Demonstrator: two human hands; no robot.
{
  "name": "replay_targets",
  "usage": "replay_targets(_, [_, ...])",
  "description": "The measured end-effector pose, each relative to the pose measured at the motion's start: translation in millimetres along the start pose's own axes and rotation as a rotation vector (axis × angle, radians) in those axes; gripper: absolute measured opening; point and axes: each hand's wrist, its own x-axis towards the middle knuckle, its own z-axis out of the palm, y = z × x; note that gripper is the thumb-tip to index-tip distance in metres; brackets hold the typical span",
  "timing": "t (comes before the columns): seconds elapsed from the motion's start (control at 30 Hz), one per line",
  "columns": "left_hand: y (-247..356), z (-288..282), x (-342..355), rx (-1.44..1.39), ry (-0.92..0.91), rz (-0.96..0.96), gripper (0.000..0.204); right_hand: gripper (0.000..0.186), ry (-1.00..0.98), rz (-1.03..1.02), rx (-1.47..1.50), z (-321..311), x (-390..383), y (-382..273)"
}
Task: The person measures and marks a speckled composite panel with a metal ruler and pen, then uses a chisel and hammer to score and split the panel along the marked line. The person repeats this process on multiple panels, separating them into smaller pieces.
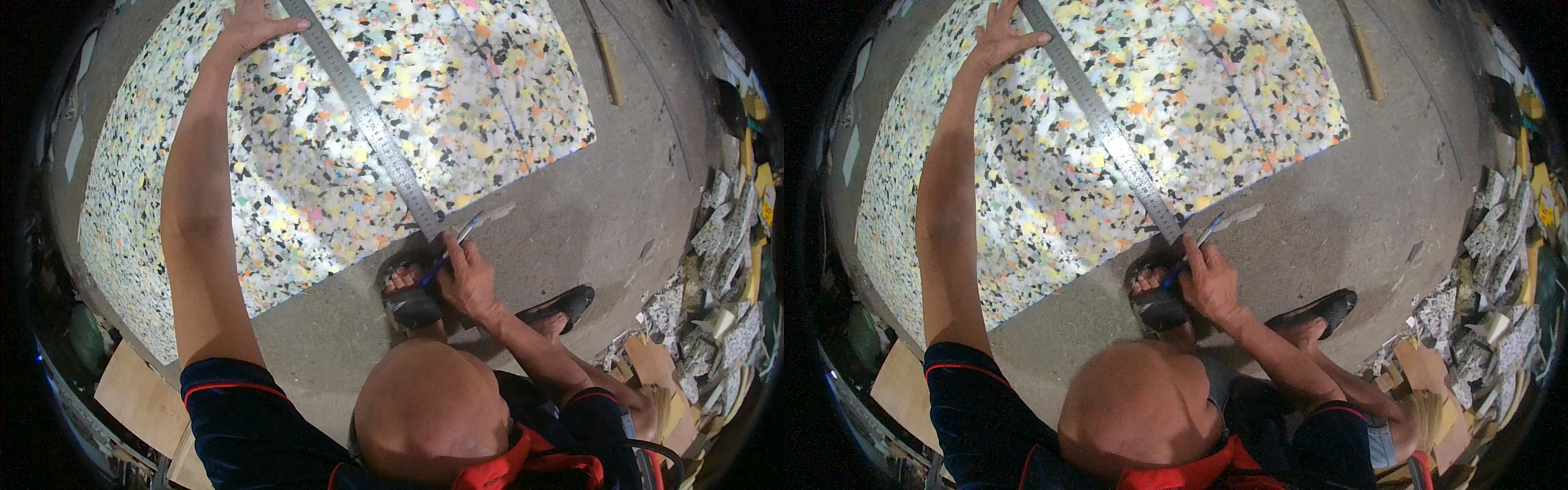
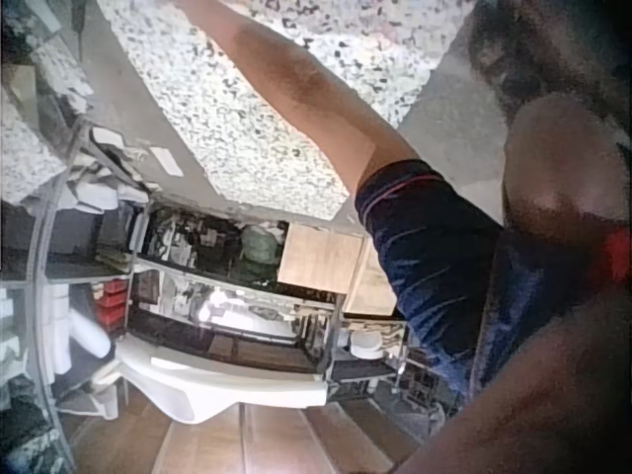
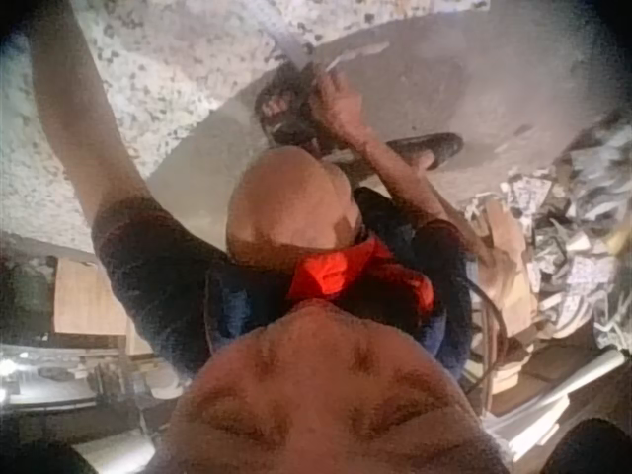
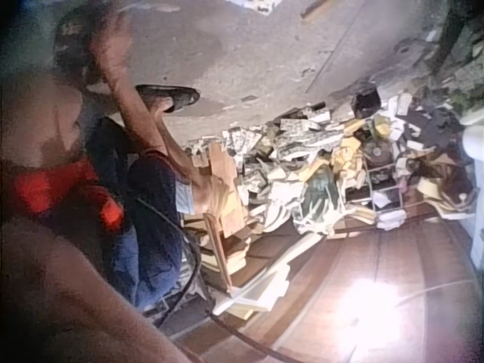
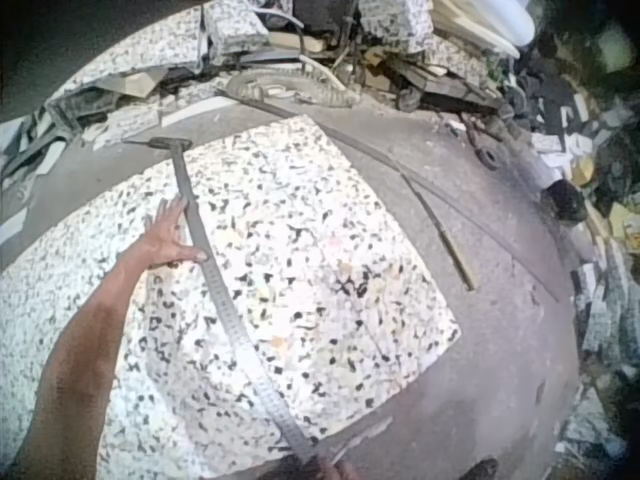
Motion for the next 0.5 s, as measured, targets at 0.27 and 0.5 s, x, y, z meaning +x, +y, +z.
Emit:
replay_targets(0.27, [-5.4,4.4,4.9,-0.031,0.021,0.031,0.138,0.071,0.005,-0.016,-0.023,5.6,2.2,6.5])
replay_targets(0.5, [-3.5,3.1,1.8,-0.004,0.029,0.013,0.141,0.072,0.004,-0.045,-0.044,7.2,-1.6,5.4])
